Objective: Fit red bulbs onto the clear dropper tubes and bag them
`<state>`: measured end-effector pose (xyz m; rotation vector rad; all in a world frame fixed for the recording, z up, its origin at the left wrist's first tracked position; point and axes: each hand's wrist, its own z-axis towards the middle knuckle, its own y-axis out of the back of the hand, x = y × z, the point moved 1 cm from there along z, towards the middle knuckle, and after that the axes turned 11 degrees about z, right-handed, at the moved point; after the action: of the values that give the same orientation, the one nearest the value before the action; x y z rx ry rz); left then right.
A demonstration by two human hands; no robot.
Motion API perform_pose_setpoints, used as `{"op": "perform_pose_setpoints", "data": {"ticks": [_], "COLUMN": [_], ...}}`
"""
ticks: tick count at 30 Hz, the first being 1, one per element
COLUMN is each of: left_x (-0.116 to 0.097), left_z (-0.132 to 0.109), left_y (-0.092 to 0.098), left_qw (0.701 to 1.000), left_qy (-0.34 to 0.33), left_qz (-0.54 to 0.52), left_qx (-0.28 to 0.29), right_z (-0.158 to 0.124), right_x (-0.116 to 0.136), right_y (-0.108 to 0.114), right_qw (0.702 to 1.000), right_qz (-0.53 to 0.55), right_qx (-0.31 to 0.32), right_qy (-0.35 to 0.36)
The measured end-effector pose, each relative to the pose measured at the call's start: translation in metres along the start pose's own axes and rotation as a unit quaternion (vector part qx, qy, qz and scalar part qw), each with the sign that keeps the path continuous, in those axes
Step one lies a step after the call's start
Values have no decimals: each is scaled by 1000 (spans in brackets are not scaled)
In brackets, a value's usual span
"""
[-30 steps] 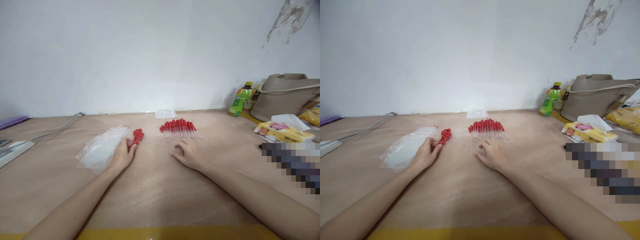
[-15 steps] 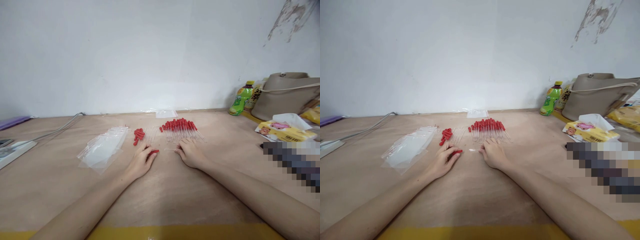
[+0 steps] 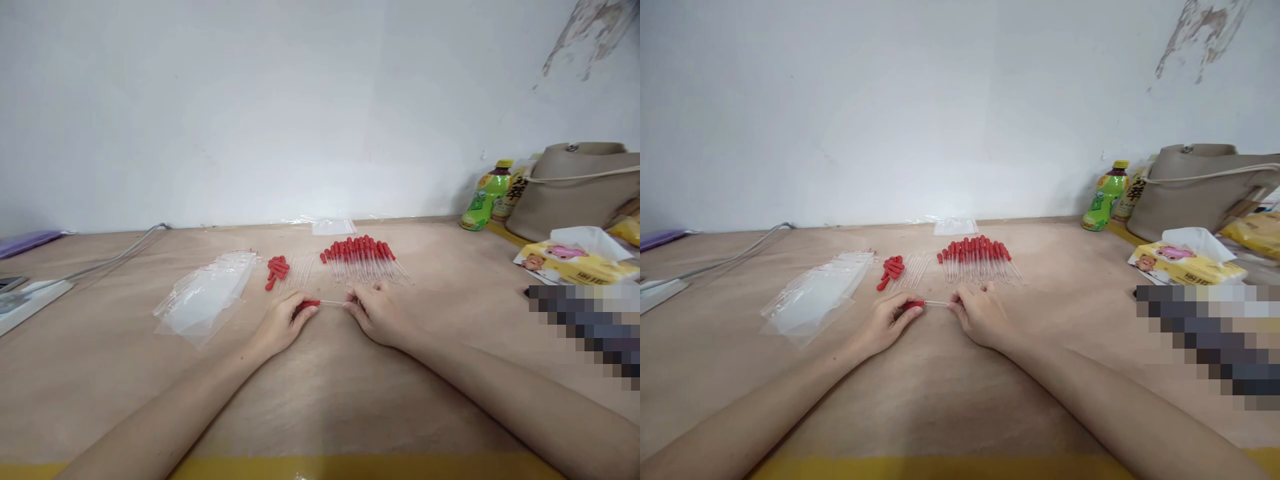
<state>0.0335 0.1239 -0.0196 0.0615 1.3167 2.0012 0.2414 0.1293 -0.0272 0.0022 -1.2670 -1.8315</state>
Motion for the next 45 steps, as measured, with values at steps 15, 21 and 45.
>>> {"op": "perform_pose_setpoints", "data": {"ticks": [15,21,45], "left_x": [-5,-5,-9], "left_z": [-5,-5,-8], "left_y": [2,1,-5], "left_qw": [998,998,999], "left_qy": [-44,-26,-1], "left_qz": [-26,-21,-36], "left_qx": [47,57,32], "right_z": [3,0,-3], "right_x": [-4,1,10], "right_y": [6,3,-1], "right_qw": [994,993,993], "right_qz": [31,-52,6], "right_qx": [53,24,-8], "right_qy": [87,100,119]}}
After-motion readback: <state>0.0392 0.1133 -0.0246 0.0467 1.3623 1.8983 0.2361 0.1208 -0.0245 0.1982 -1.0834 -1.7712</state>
